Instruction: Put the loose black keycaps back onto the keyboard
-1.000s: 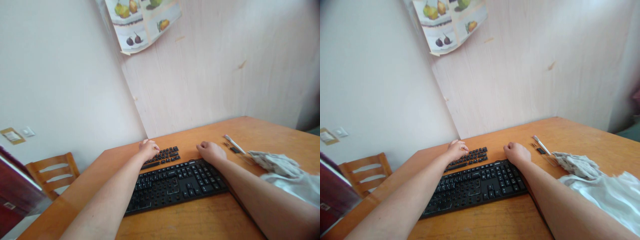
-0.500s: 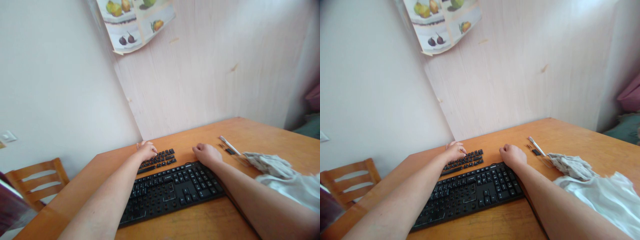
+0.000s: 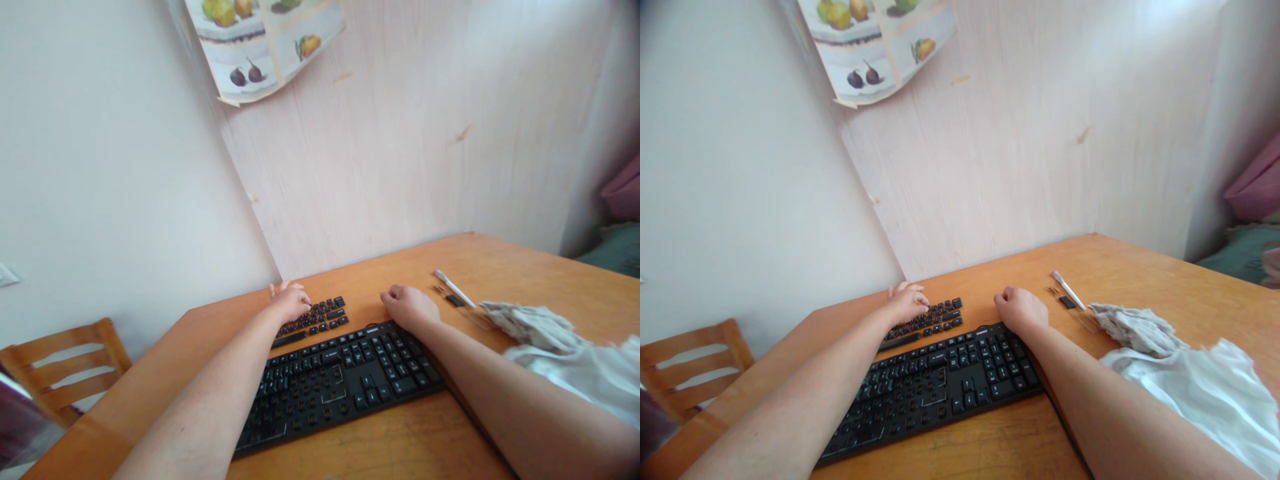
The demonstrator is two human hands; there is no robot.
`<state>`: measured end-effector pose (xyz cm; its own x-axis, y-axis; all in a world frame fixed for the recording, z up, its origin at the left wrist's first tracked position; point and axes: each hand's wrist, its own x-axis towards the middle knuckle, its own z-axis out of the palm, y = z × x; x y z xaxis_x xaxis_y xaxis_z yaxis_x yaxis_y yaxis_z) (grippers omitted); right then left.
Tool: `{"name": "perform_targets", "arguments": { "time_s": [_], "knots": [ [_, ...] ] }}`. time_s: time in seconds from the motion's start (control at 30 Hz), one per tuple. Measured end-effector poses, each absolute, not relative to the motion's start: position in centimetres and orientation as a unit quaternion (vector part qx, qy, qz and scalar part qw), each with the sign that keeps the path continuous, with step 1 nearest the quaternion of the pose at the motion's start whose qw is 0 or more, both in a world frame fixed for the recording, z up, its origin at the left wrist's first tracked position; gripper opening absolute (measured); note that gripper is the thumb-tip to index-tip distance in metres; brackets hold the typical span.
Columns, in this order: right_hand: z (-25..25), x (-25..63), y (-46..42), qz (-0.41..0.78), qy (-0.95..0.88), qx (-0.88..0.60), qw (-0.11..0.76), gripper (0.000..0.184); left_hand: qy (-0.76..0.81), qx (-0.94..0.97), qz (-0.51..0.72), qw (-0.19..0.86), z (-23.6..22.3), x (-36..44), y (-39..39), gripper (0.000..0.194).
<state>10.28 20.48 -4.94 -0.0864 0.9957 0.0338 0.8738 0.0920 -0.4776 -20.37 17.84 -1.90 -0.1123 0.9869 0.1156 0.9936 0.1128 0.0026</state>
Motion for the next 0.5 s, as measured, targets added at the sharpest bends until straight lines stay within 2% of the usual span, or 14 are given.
{"name": "perform_targets", "arguments": {
  "time_s": [0.27,0.5],
  "knots": [
    [-4.91,10.22,20.37,0.175,-0.715,-0.653,0.175,0.046,-0.746,-0.663,-0.049,0.044,-2.18,-19.95,17.85,0.009],
    [-4.81,10.27,20.39,0.174,-0.717,-0.650,0.180,0.047,-0.759,-0.645,-0.071,0.058,-1.57,-20.05,16.98,0.013]
  ]
}}
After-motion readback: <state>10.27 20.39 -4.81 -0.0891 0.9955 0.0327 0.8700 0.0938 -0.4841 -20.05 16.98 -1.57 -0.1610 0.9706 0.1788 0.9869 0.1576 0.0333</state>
